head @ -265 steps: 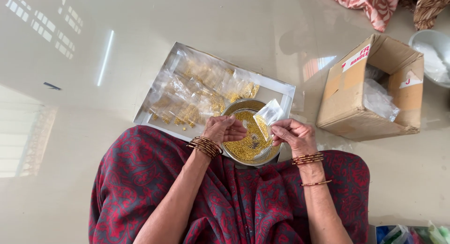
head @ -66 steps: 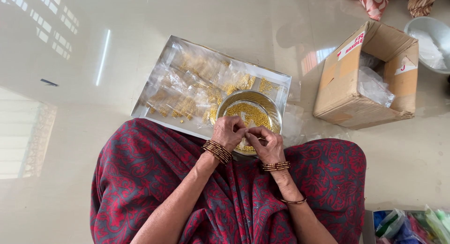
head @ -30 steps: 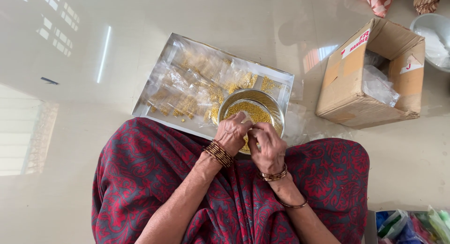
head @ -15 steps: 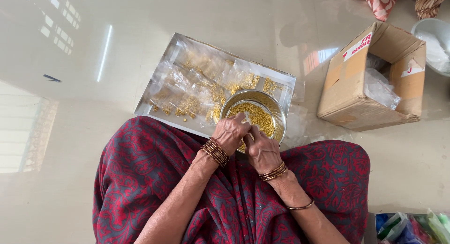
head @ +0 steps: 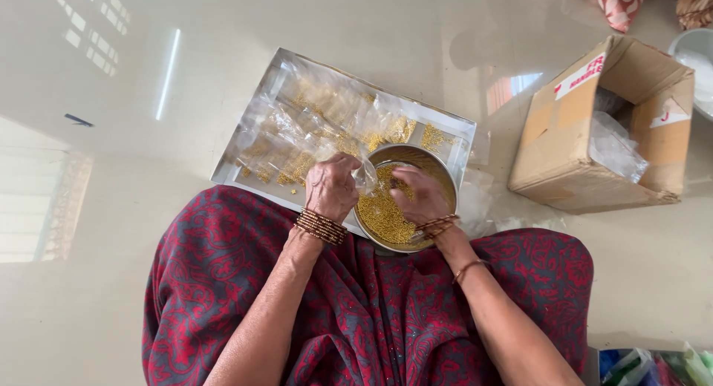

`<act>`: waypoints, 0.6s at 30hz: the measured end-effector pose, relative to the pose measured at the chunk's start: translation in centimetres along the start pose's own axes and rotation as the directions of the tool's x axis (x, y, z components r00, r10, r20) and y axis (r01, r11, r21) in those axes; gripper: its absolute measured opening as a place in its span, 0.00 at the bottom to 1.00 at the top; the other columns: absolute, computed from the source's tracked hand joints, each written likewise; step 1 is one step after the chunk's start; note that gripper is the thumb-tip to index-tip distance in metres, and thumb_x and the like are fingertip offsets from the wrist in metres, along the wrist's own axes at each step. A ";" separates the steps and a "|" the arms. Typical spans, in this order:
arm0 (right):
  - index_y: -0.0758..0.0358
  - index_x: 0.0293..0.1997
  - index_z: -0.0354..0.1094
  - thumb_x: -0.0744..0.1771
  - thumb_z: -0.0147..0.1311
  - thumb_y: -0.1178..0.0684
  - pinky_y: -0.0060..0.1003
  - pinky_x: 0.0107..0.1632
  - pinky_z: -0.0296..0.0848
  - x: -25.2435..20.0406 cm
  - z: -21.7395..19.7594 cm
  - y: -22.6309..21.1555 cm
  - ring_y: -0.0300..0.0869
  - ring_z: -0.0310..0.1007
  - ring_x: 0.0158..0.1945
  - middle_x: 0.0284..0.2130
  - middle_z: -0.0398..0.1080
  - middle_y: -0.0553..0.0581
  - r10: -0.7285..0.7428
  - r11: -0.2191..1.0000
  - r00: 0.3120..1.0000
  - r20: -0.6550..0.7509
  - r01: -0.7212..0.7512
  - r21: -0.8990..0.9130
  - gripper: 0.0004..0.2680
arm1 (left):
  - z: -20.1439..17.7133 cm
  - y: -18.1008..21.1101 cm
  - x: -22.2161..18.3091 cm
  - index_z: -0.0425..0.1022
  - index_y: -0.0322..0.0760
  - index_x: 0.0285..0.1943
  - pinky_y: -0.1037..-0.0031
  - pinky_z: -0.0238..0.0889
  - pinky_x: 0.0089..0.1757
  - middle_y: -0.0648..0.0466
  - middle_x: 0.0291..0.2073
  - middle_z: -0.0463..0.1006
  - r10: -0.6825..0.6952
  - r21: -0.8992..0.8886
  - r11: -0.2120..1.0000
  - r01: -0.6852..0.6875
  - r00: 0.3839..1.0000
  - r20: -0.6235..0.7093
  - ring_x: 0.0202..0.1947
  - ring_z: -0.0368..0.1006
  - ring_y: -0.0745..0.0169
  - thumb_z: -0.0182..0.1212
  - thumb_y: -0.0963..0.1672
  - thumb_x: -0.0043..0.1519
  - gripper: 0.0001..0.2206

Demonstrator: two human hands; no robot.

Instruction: The person packages small gold-colored beads from a bowl into individual plastic bags.

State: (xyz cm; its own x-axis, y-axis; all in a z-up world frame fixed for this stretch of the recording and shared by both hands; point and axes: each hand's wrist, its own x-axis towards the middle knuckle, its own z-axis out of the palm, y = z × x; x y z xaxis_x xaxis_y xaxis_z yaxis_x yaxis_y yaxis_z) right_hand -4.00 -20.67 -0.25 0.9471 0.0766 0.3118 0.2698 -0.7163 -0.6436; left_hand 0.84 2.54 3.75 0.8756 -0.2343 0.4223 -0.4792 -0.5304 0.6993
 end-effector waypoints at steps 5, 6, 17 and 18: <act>0.62 0.50 0.74 0.60 0.65 0.54 0.49 0.51 0.74 1.2 2.6 -3.5 0.52 0.70 0.50 0.47 0.70 0.62 -0.073 0.980 0.975 0.210 0.110 -0.167 0.15 | -1.5 -0.1 0.4 0.80 0.31 0.40 0.65 0.73 0.33 0.49 0.40 0.84 -0.064 -0.058 0.996 0.064 0.998 -0.005 0.31 0.80 0.51 0.59 0.33 0.47 0.13; 0.58 0.46 0.76 0.59 0.65 0.53 0.47 0.47 0.74 0.9 2.4 -4.5 0.50 0.69 0.46 0.41 0.70 0.58 -0.073 0.975 0.964 0.255 0.123 -0.186 0.13 | -0.9 -0.6 0.1 0.81 0.32 0.41 0.67 0.74 0.36 0.49 0.41 0.84 -0.028 -0.042 0.999 0.026 0.999 -0.046 0.34 0.81 0.52 0.57 0.32 0.52 0.12; 0.52 0.42 0.73 0.59 0.65 0.38 0.50 0.41 0.76 -3.0 -1.8 -2.8 0.53 0.77 0.42 0.39 0.73 0.57 0.153 0.905 0.962 0.227 -0.044 -0.423 0.15 | 2.6 -0.2 -1.3 0.82 0.35 0.43 0.68 0.74 0.28 0.48 0.40 0.84 0.016 0.049 0.999 -0.023 0.990 0.138 0.27 0.79 0.56 0.58 0.31 0.52 0.15; 0.55 0.46 0.71 0.56 0.68 0.30 0.53 0.39 0.75 -2.5 -3.1 -3.8 0.58 0.77 0.40 0.41 0.73 0.62 0.255 0.855 0.947 0.197 -0.125 -0.504 0.24 | 2.5 0.4 -1.4 0.82 0.33 0.43 0.65 0.73 0.28 0.48 0.37 0.83 0.053 0.029 0.998 -0.059 0.981 0.185 0.26 0.77 0.53 0.59 0.31 0.48 0.16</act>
State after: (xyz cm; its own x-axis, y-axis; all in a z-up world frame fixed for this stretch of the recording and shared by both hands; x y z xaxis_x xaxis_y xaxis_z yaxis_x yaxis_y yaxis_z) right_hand -7.96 -20.27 3.53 0.9996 0.0265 -0.0069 0.0241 -0.9712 -0.2371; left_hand -0.39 0.59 1.99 0.8450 -0.4091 0.3445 -0.5284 -0.5390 0.6559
